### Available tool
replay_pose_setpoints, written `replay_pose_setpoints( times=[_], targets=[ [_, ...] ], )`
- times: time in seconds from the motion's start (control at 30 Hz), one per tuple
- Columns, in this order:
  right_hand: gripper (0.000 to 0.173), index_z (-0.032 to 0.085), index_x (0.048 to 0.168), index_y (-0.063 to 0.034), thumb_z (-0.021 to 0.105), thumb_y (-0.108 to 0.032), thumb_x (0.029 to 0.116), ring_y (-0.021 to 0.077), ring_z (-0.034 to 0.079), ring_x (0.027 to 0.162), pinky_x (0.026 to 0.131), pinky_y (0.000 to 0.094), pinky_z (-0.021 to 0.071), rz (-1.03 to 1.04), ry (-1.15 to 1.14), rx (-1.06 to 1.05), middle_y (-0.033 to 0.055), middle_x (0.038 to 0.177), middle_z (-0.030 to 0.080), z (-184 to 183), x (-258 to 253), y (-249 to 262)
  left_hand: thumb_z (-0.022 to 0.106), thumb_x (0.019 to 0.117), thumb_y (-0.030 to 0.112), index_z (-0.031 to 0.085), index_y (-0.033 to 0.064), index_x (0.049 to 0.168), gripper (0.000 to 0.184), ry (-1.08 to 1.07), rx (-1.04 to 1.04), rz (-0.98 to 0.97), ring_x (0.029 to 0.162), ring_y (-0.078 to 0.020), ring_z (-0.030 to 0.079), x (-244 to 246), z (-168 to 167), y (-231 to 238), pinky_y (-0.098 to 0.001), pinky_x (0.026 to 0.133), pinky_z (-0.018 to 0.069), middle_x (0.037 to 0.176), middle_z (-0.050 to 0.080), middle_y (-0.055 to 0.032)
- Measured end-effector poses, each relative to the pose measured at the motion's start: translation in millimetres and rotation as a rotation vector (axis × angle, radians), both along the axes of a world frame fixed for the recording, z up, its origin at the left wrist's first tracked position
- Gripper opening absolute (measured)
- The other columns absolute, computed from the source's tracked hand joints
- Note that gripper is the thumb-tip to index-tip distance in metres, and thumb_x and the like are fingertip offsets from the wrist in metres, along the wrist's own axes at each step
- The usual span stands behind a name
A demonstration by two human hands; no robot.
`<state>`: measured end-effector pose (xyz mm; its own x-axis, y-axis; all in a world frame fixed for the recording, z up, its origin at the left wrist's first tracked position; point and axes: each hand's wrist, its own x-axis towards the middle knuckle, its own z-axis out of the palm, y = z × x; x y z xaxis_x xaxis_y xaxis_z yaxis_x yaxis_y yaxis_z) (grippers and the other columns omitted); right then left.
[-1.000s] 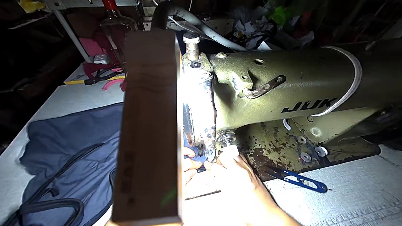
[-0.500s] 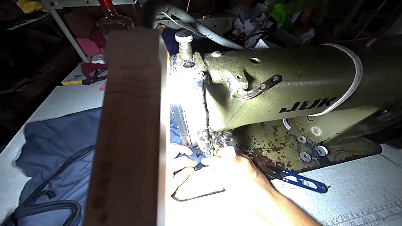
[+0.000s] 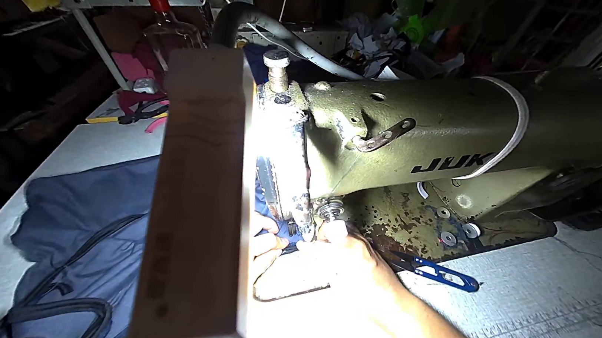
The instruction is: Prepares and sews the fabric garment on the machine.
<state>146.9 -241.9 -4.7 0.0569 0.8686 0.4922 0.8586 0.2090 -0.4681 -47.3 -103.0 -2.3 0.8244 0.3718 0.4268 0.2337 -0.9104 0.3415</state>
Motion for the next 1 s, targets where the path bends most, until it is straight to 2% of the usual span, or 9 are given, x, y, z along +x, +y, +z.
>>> replay_pose_setpoints(
  times=[0.27, 0.43, 0.57, 0.67, 0.8, 0.87, 0.93, 0.97, 1.0],
  targets=[
    [0.027, 0.081, 0.108, -0.0156, 0.066, -0.005, 0.0894, 0.0242, 0.068, 0.091, 0.087, 0.0369, 0.0559, -0.111, -0.096, -0.063, 0.009, 0.095, 0.07, 2, -7, 6, 0.055, 0.0984, 0.027, 0.079, 0.0189, 0.102, 0.026, 0.034, -0.017, 0.032, 0.111, -0.0171, 0.064, -4, -6, 14, -0.0424, 0.1, 0.0449, 0.11, 0.073, 0.0017],
    [0.028, 0.08, 0.112, -0.0163, 0.066, -0.005, 0.0911, 0.0255, 0.068, 0.094, 0.087, 0.038, 0.0566, -0.134, -0.111, -0.135, 0.01, 0.1, 0.07, 4, -7, 8, 0.053, 0.0988, 0.027, 0.078, 0.0189, 0.102, 0.026, 0.005, 0.034, 0.057, 0.105, -0.0159, 0.067, -2, -10, 12, -0.0415, 0.096, 0.0482, 0.104, 0.074, 0.0028],
    [0.024, 0.08, 0.105, -0.0138, 0.066, -0.004, 0.0894, 0.0247, 0.068, 0.091, 0.085, 0.0373, 0.057, -0.122, -0.089, -0.098, 0.0099, 0.099, 0.07, 3, -6, 10, 0.051, 0.0931, 0.016, 0.077, 0.0161, 0.096, 0.026, -0.071, 0.084, 0.07, 0.095, -0.0162, 0.069, 3, -10, 6, -0.0354, 0.087, 0.0537, 0.094, 0.073, -0.0001],
    [0.024, 0.08, 0.108, -0.0128, 0.066, -0.004, 0.0898, 0.0275, 0.068, 0.091, 0.085, 0.0399, 0.0567, -0.113, -0.103, -0.101, 0.0124, 0.099, 0.07, 6, -6, 9, 0.055, 0.0895, 0.002, 0.081, 0.0033, 0.095, 0.026, -0.016, -0.063, 0.083, 0.096, -0.0277, 0.072, 14, 23, -13, -0.0396, 0.09, 0.0524, 0.096, 0.077, -0.0127],
    [0.027, 0.079, 0.113, -0.0141, 0.066, -0.005, 0.0915, 0.0303, 0.068, 0.101, 0.089, 0.0427, 0.0566, -0.108, -0.118, -0.176, 0.0136, 0.108, 0.07, 11, -6, 6, 0.057, 0.0877, -0.006, 0.079, -0.0025, 0.092, 0.023, 0.083, -0.11, 0.106, 0.094, -0.034, 0.071, 24, 45, -25, -0.0429, 0.09, 0.0507, 0.093, 0.076, -0.0179],
    [0.027, 0.079, 0.111, -0.0153, 0.067, -0.003, 0.0903, 0.0306, 0.068, 0.101, 0.087, 0.0425, 0.0574, -0.116, -0.154, -0.175, 0.0136, 0.107, 0.07, 10, -7, 7, 0.058, 0.09, -0.006, 0.079, -0.002, 0.094, 0.022, 0.126, -0.093, 0.114, 0.096, -0.0353, 0.07, 25, 48, -25, -0.0437, 0.092, 0.0505, 0.093, 0.075, -0.0191],
    [0.027, 0.079, 0.111, -0.0157, 0.066, -0.003, 0.0912, 0.03, 0.068, 0.1, 0.087, 0.042, 0.0574, -0.119, -0.156, -0.175, 0.0135, 0.106, 0.069, 11, -7, 6, 0.054, 0.0894, 0.006, 0.079, 0.0107, 0.093, 0.026, 0.081, 0.052, 0.085, 0.089, -0.0241, 0.068, 16, 21, -6, -0.0375, 0.085, 0.053, 0.088, 0.071, -0.0071],
    [0.028, 0.08, 0.111, -0.0156, 0.067, -0.002, 0.0906, 0.03, 0.068, 0.099, 0.086, 0.0415, 0.0575, -0.119, -0.166, -0.153, 0.0135, 0.104, 0.069, 10, -7, 6, 0.053, 0.0895, 0.008, 0.079, 0.0118, 0.094, 0.026, 0.076, 0.064, 0.076, 0.09, -0.0231, 0.068, 15, 17, -3, -0.0372, 0.084, 0.053, 0.09, 0.072, -0.0062],
    [0.027, 0.08, 0.109, -0.015, 0.068, -0.002, 0.088, 0.0298, 0.069, 0.095, 0.083, 0.0406, 0.0583, -0.118, -0.193, -0.101, 0.0133, 0.101, 0.069, 8, -7, 7, 0.055, 0.0905, 0.001, 0.08, 0.0052, 0.097, 0.026, 0.109, -0.017, 0.062, 0.094, -0.0304, 0.069, 16, 27, -8, -0.0425, 0.087, 0.0511, 0.097, 0.076, -0.0137]
  ],
)
